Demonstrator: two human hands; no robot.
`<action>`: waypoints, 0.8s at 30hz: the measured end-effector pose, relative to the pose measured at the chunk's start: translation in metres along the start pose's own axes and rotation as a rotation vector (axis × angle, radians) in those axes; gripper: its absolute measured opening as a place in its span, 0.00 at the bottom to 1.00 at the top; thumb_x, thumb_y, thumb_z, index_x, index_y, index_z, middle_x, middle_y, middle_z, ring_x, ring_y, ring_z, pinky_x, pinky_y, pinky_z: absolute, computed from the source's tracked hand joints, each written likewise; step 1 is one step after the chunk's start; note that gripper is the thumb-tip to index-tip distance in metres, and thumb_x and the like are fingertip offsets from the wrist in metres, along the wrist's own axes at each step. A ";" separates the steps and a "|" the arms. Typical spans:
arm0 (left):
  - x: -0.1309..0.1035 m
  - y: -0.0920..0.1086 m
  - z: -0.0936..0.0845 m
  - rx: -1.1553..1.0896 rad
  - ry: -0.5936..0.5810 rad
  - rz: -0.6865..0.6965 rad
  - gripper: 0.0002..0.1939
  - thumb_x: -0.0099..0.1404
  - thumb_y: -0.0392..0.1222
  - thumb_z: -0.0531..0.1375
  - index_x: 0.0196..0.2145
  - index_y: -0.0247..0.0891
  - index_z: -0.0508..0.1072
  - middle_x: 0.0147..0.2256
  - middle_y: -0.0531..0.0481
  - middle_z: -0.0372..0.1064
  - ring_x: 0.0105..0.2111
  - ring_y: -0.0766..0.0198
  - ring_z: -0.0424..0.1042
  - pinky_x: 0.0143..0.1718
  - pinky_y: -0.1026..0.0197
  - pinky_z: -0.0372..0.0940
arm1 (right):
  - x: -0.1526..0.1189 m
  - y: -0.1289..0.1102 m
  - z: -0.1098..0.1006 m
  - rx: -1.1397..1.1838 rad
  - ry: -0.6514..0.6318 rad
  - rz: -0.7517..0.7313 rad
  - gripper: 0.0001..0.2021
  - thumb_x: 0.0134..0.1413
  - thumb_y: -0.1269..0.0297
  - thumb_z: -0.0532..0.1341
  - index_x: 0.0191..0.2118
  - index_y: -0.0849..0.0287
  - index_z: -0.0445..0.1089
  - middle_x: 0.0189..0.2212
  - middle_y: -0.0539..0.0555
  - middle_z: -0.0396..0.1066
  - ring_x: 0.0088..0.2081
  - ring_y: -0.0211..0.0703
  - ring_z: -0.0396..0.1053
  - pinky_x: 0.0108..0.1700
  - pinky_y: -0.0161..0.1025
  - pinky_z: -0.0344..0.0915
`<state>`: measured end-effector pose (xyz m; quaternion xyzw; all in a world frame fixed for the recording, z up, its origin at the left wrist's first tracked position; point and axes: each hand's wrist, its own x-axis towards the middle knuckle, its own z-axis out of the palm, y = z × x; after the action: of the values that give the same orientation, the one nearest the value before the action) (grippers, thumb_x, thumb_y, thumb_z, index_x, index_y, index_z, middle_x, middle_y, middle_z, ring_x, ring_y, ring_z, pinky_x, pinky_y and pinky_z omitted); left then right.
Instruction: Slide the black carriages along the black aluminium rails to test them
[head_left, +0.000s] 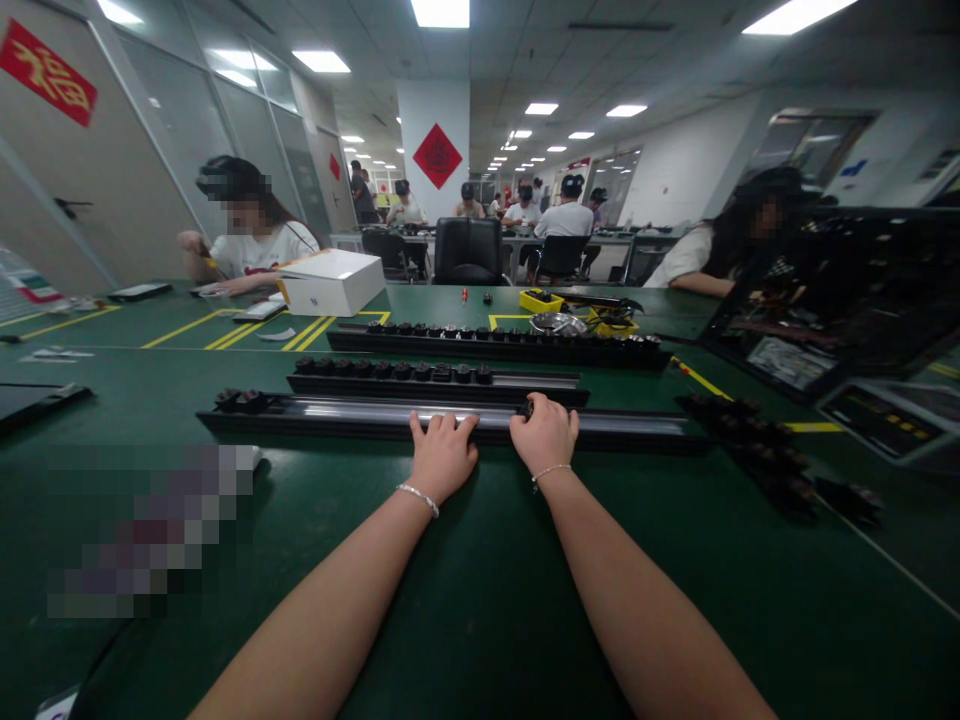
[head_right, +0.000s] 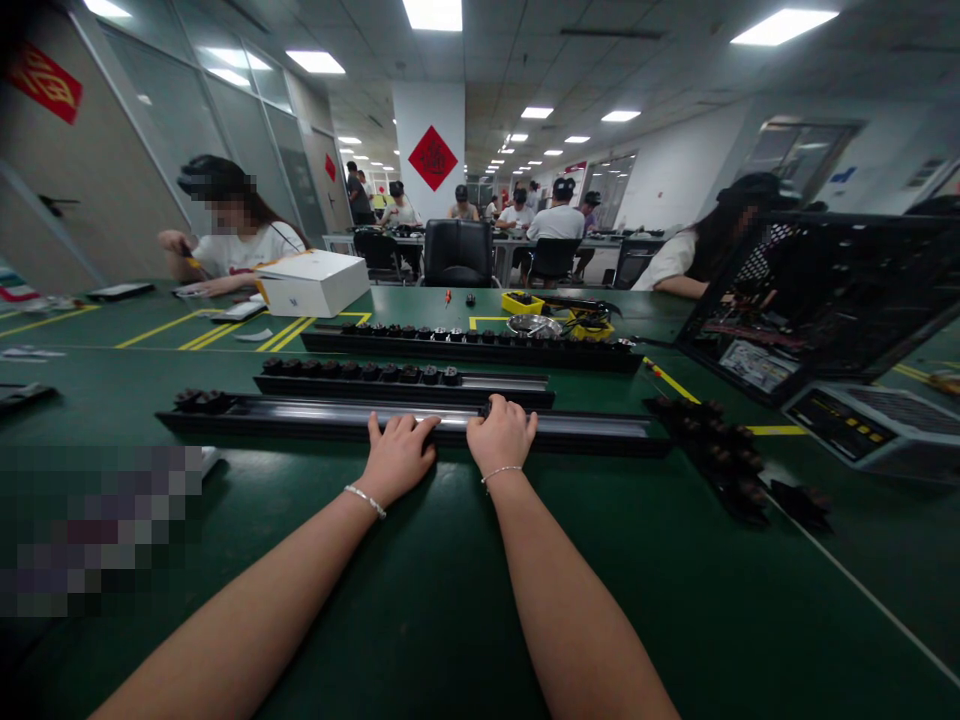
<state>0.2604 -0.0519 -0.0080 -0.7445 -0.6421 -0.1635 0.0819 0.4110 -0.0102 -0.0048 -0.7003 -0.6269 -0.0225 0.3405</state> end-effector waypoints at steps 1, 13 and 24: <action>0.000 0.000 0.000 -0.001 0.006 0.005 0.20 0.61 0.43 0.53 0.52 0.48 0.65 0.42 0.46 0.67 0.47 0.52 0.62 0.57 0.33 0.37 | 0.000 0.000 0.000 0.001 -0.001 0.000 0.18 0.46 0.67 0.53 0.45 0.60 0.67 0.41 0.59 0.72 0.48 0.51 0.62 0.58 0.55 0.42; 0.000 -0.001 0.001 0.001 0.006 0.012 0.20 0.61 0.43 0.53 0.52 0.48 0.65 0.43 0.46 0.67 0.47 0.52 0.62 0.57 0.32 0.37 | 0.002 0.003 -0.003 -0.019 -0.009 0.025 0.18 0.46 0.68 0.53 0.46 0.60 0.66 0.41 0.58 0.72 0.49 0.50 0.62 0.57 0.54 0.43; 0.000 -0.001 0.002 0.007 0.014 0.014 0.20 0.61 0.43 0.53 0.51 0.48 0.66 0.42 0.46 0.67 0.47 0.52 0.63 0.57 0.33 0.37 | 0.002 0.002 -0.007 -0.021 -0.009 0.046 0.21 0.46 0.69 0.53 0.49 0.61 0.64 0.41 0.59 0.72 0.47 0.49 0.64 0.56 0.49 0.45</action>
<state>0.2598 -0.0510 -0.0097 -0.7476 -0.6367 -0.1660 0.0901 0.4160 -0.0123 0.0005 -0.7181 -0.6120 -0.0183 0.3308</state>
